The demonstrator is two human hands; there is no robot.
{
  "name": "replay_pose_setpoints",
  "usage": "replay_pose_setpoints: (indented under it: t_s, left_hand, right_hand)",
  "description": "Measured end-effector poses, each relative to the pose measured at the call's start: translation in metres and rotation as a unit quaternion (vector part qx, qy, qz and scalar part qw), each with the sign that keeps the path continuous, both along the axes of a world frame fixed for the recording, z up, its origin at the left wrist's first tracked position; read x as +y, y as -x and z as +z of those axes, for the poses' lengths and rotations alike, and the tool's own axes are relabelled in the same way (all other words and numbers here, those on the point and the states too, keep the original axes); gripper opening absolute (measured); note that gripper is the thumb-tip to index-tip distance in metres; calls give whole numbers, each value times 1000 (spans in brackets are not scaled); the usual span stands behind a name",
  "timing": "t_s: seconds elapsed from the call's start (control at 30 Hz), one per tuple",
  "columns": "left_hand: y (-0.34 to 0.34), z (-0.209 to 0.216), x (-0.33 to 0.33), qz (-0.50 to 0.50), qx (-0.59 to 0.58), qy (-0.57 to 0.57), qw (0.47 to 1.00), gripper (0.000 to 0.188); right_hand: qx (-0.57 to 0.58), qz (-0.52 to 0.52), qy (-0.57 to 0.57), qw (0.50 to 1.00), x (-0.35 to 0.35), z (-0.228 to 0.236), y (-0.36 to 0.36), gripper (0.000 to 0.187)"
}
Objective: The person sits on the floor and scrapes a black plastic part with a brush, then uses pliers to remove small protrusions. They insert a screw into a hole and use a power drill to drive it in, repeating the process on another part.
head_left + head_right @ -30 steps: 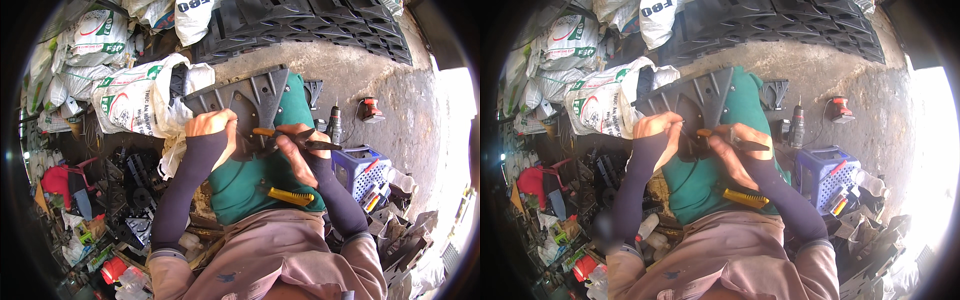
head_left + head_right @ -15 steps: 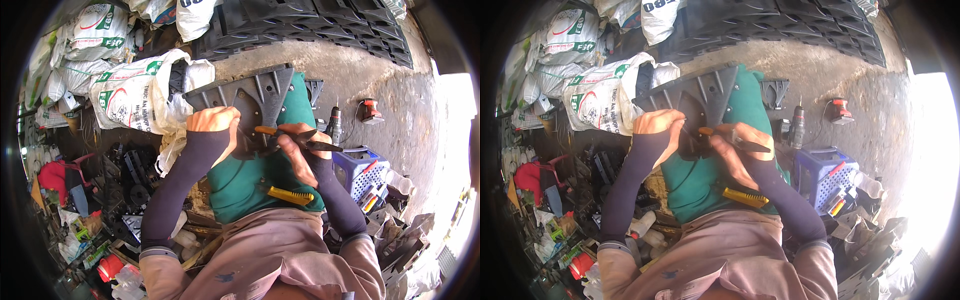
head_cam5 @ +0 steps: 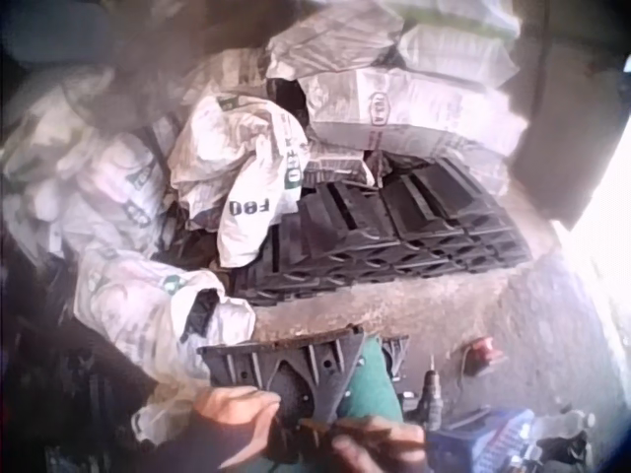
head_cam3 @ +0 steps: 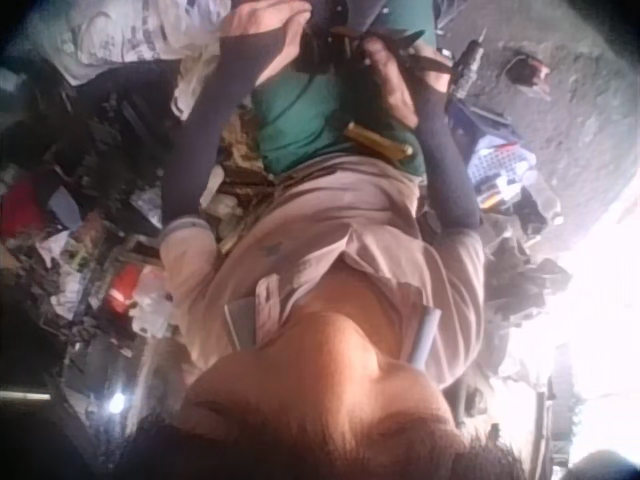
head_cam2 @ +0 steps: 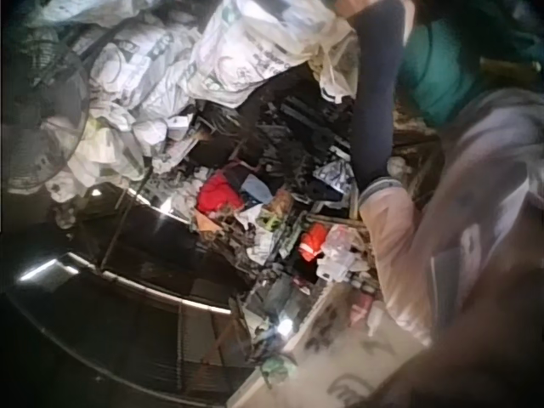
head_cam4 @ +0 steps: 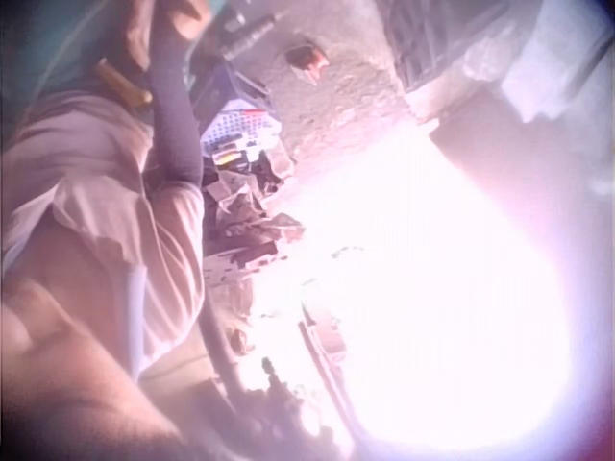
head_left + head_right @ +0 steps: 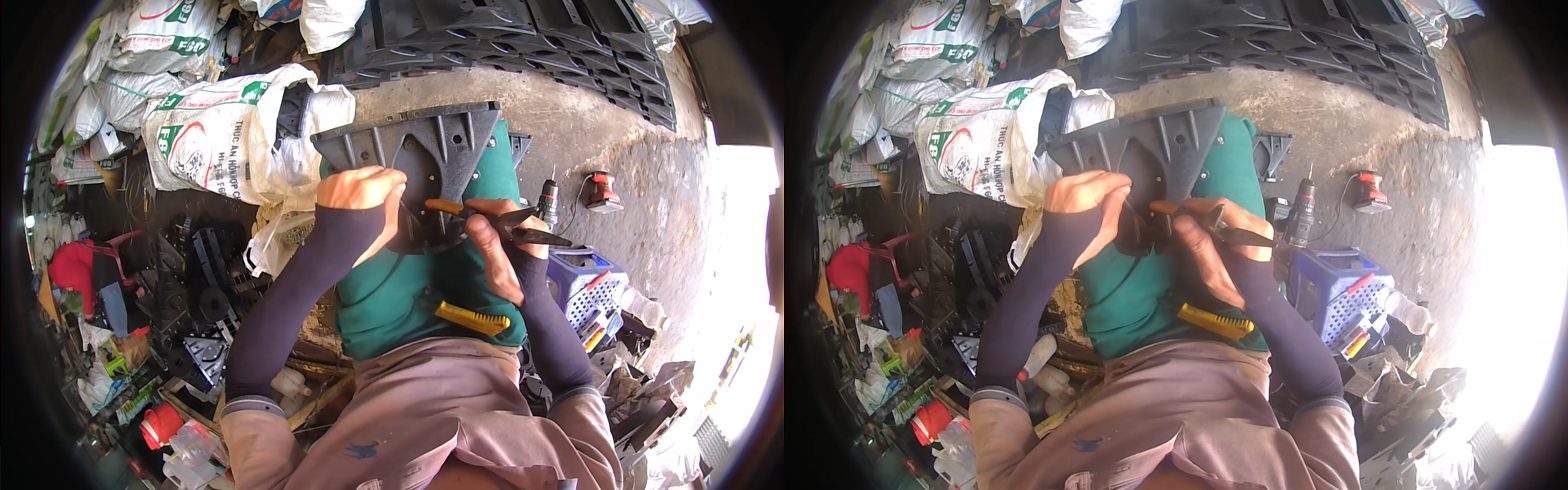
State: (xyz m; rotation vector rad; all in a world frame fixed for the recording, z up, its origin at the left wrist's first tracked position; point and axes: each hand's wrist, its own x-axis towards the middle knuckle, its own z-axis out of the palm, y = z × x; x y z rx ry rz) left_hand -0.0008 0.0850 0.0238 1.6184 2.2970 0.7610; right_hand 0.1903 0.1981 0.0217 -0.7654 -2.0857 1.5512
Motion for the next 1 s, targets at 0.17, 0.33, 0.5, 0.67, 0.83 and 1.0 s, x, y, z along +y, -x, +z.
replay_pose_setpoints:
  t_s: [0.17, 0.33, 0.5, 0.67, 0.83, 1.0]
  left_hand:
    - [0, -4, -2, 2, -16, -14, 1000, 7]
    - [0, -10, -5, 4, -12, -24, 1000, 7]
    - [0, -13, -6, 9, 0, -21, 1000, 8]
    - [-2, -12, -8, 25, -11, -27, 999, 8]
    - [-3, -15, -13, 25, -34, -81, 996, 13]
    - [-4, -20, -24, 43, -98, -169, 980, 23]
  right_hand:
    - [1, -13, 8, 1000, -3, -1, 0, 30]
    - [-1, -13, -9, 1000, -6, -1, -1, 30]
    - [2, -15, -27, 1000, -8, 0, 0, 30]
    - [6, -8, -15, 1000, -12, 2, -1, 29]
    - [-18, -15, -39, 999, -13, 0, 0, 31]
    - [2, -16, -31, 999, -15, 6, 1, 35]
